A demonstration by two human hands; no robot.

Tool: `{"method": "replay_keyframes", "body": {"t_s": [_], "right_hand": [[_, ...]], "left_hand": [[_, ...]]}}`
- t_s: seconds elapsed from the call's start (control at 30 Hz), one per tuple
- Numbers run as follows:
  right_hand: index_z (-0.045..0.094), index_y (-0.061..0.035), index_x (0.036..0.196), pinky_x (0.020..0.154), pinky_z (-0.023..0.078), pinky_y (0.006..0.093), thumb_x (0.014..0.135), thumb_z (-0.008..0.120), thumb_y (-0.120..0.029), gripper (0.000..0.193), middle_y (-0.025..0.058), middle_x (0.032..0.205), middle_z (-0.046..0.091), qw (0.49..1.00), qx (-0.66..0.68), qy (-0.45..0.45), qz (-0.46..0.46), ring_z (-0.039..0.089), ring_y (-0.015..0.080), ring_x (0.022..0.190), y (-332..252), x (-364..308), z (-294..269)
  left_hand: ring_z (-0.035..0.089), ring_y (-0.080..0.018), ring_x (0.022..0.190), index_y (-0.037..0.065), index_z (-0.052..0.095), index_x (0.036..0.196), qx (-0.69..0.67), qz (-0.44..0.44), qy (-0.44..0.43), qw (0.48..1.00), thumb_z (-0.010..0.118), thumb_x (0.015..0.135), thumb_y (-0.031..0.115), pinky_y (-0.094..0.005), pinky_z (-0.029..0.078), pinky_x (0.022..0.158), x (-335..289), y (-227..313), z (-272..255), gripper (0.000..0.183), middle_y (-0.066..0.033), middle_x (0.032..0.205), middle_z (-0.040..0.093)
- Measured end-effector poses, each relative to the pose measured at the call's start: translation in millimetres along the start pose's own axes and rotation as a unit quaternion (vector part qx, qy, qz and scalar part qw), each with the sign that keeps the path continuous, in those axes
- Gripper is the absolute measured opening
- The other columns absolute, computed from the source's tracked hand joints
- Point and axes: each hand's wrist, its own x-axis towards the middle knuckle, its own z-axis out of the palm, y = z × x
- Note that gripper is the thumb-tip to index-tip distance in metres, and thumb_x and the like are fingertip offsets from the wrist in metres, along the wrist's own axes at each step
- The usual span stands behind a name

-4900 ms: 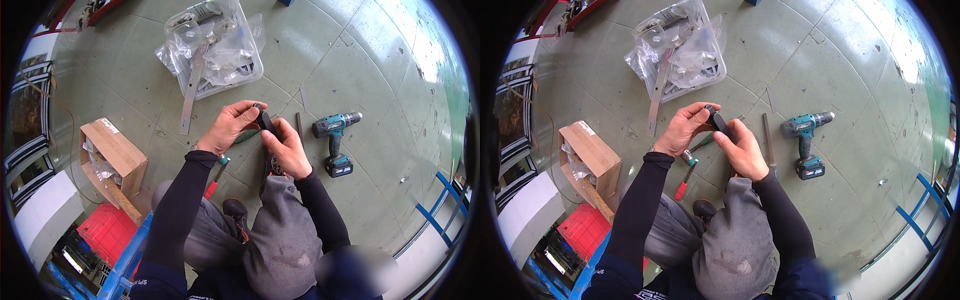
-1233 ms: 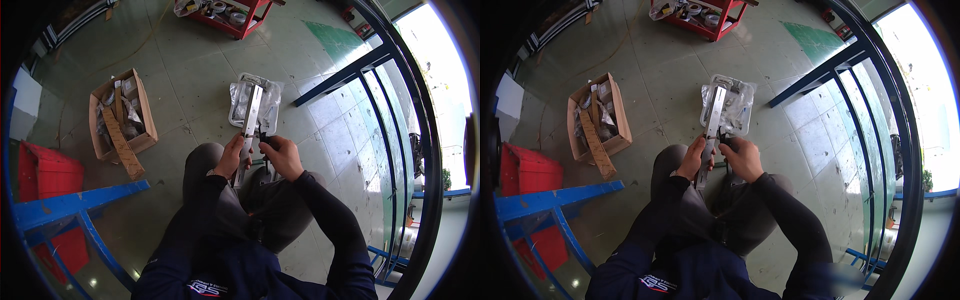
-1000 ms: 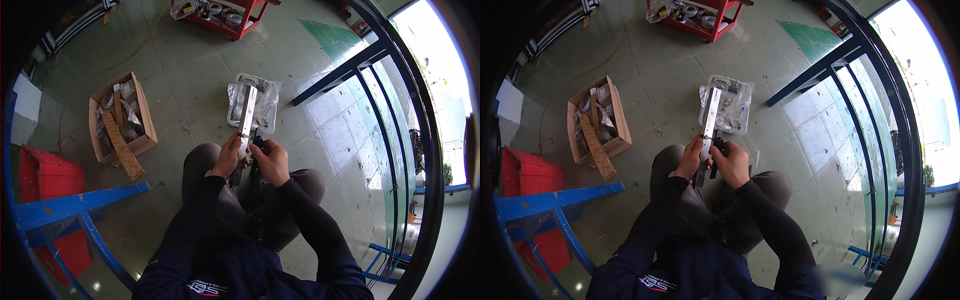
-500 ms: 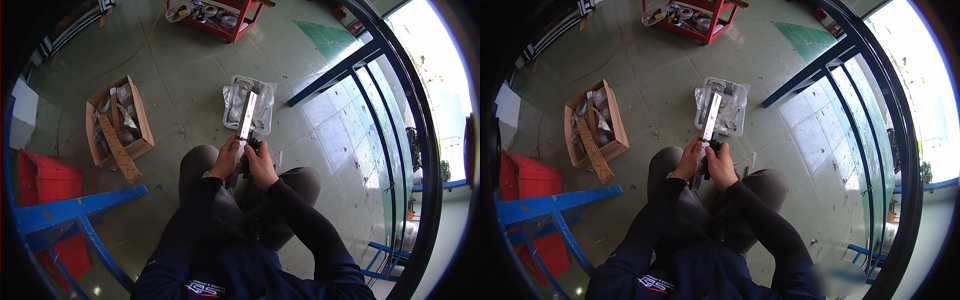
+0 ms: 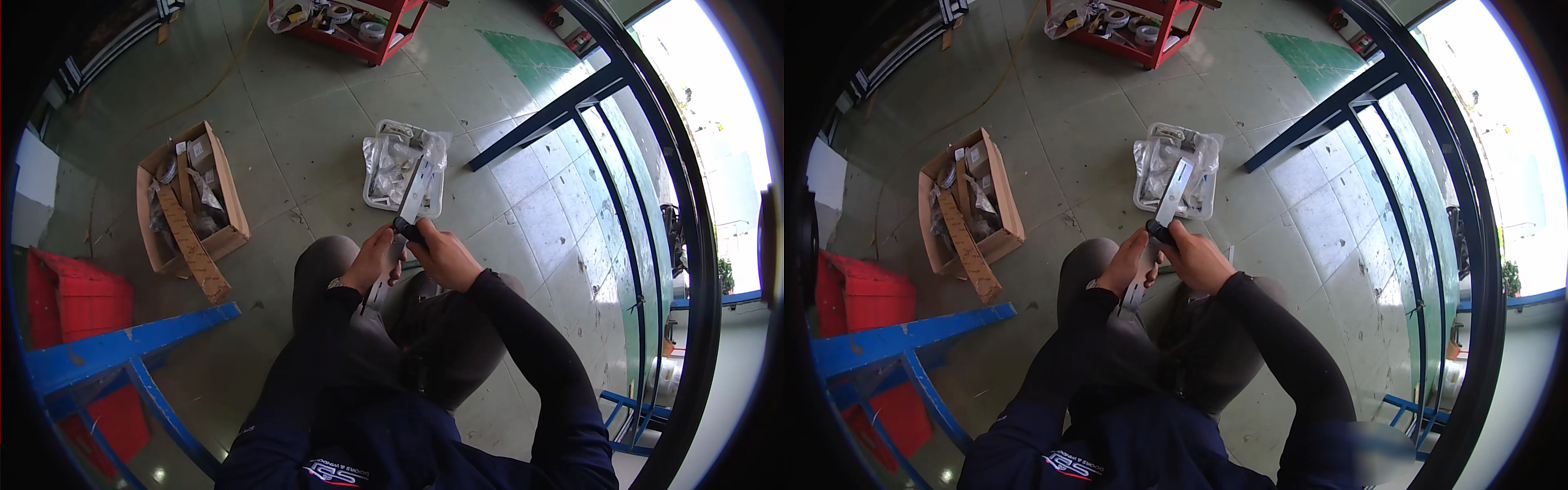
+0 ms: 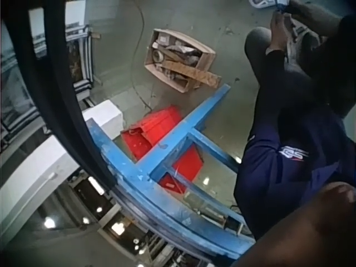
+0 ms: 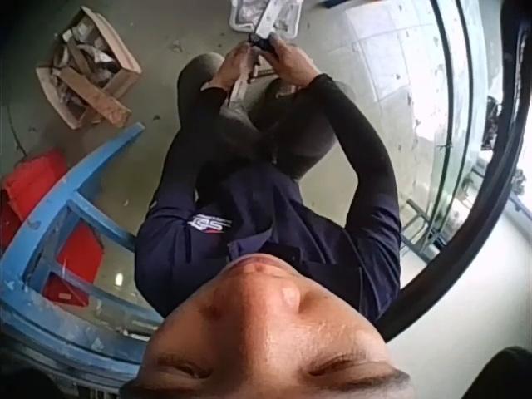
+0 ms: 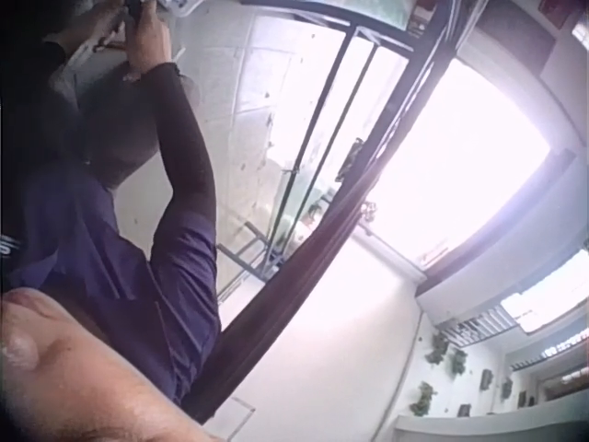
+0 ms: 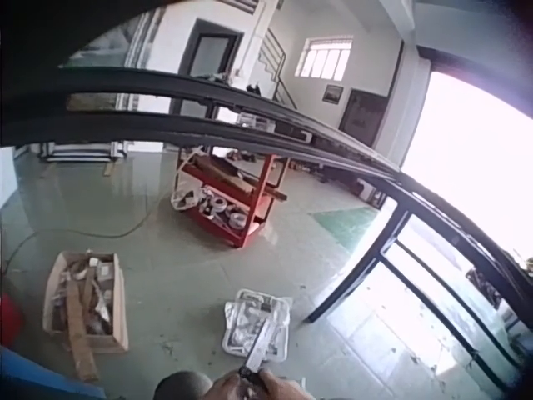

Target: The person assembles and fits metal strips onto a curved frame using a drill, hammer, and screwdriver, securing them with screws from a parts bin.

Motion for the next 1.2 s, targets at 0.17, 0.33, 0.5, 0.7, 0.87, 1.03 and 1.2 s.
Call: {"method": "replay_keyframes", "body": {"t_s": [0.17, 0.33, 0.5, 0.7, 0.87, 1.03, 1.2], "right_hand": [[0.056, -0.0129, 0.13, 0.081, 0.051, 0.0448, 0.094, 0.064, -0.013, 0.037, 0.0121, 0.102, 0.065, 0.979, -0.165, -0.101, -0.057, 0.065, 0.0343, 0.094, -11.5, 2.1, -47.6], [0.062, -0.0222, 0.13, 0.099, 0.044, 0.0438, 0.086, 0.065, -0.005, 0.048, 0.0069, 0.102, 0.063, 0.935, -0.311, -0.136, -0.104, 0.062, 0.0236, 0.107, -15.7, 18.2, -65.9], [0.071, -0.0267, 0.116, 0.113, 0.038, 0.0454, 0.08, 0.065, 0.001, 0.046, 0.0085, 0.123, 0.061, 0.892, -0.344, -0.021, -0.292, 0.052, 0.0265, 0.128, -16.2, 27.6, -63.7], [0.064, -0.0218, 0.13, 0.117, 0.033, 0.0477, 0.08, 0.069, -0.003, 0.054, 0.0118, 0.137, 0.053, 0.924, -0.308, 0.024, -0.226, 0.047, 0.0311, 0.134, -14.8, 30.7, -60.7], [0.047, -0.0218, 0.147, 0.115, 0.034, 0.049, 0.078, 0.071, -0.006, 0.075, 0.0154, 0.144, 0.045, 0.942, -0.283, 0.069, -0.168, 0.043, 0.0359, 0.135, -4.4, 27.0, -69.6], [0.051, -0.008, 0.139, 0.103, 0.045, 0.0441, 0.08, 0.067, -0.005, 0.061, 0.0179, 0.131, 0.055, 0.945, -0.128, 0.299, -0.021, 0.056, 0.0339, 0.118, 38.6, 16.6, -34.4], [0.056, -0.0041, 0.131, 0.091, 0.053, 0.0398, 0.083, 0.071, -0.012, 0.05, 0.0152, 0.118, 0.063, 0.939, 0.009, 0.326, 0.11, 0.066, 0.0271, 0.102, 58.2, 16.3, -34.6]], "left_hand": [[0.054, -0.014, 0.054, 0.017, 0.048, 0.126, 0.007, -0.019, -0.035, 0.999, 0.038, 0.108, 0.046, -0.03, 0.045, 0.046, -9.8, 12.5, 13.3, 0.035, -0.0053, 0.086, 0.058], [0.056, -0.0155, 0.056, 0.019, 0.04, 0.147, -0.005, -0.032, -0.052, 0.998, 0.036, 0.109, 0.047, -0.0316, 0.045, 0.047, -7.8, 8.4, 8.6, 0.047, -0.0066, 0.089, 0.059], [0.056, -0.0147, 0.056, 0.018, 0.037, 0.15, 0.004, -0.047, -0.091, 0.995, 0.038, 0.106, 0.055, -0.0311, 0.046, 0.048, -10.5, 6.3, 10.9, 0.058, -0.0069, 0.088, 0.059], [0.056, -0.0143, 0.056, 0.016, 0.037, 0.149, -0.021, -0.036, -0.08, 0.996, 0.04, 0.104, 0.058, -0.0305, 0.046, 0.048, -12.6, 10.7, 5.9, 0.061, -0.0064, 0.088, 0.058], [0.055, -0.0134, 0.057, 0.018, 0.037, 0.149, -0.022, -0.035, -0.089, 0.995, 0.039, 0.105, 0.056, -0.0296, 0.046, 0.049, -11.9, 13.7, 4.6, 0.058, -0.0051, 0.088, 0.058], [0.054, -0.013, 0.057, 0.024, 0.04, 0.147, -0.028, -0.042, -0.098, 0.994, 0.038, 0.107, 0.053, -0.0291, 0.046, 0.049, -7.6, 9.3, -0.1, 0.05, -0.0041, 0.089, 0.058], [0.055, -0.0135, 0.059, 0.019, 0.039, 0.146, -0.024, -0.046, -0.07, 0.996, 0.039, 0.106, 0.055, -0.0306, 0.046, 0.051, -7.0, 9.0, -0.2, 0.054, -0.0048, 0.09, 0.059]]}}
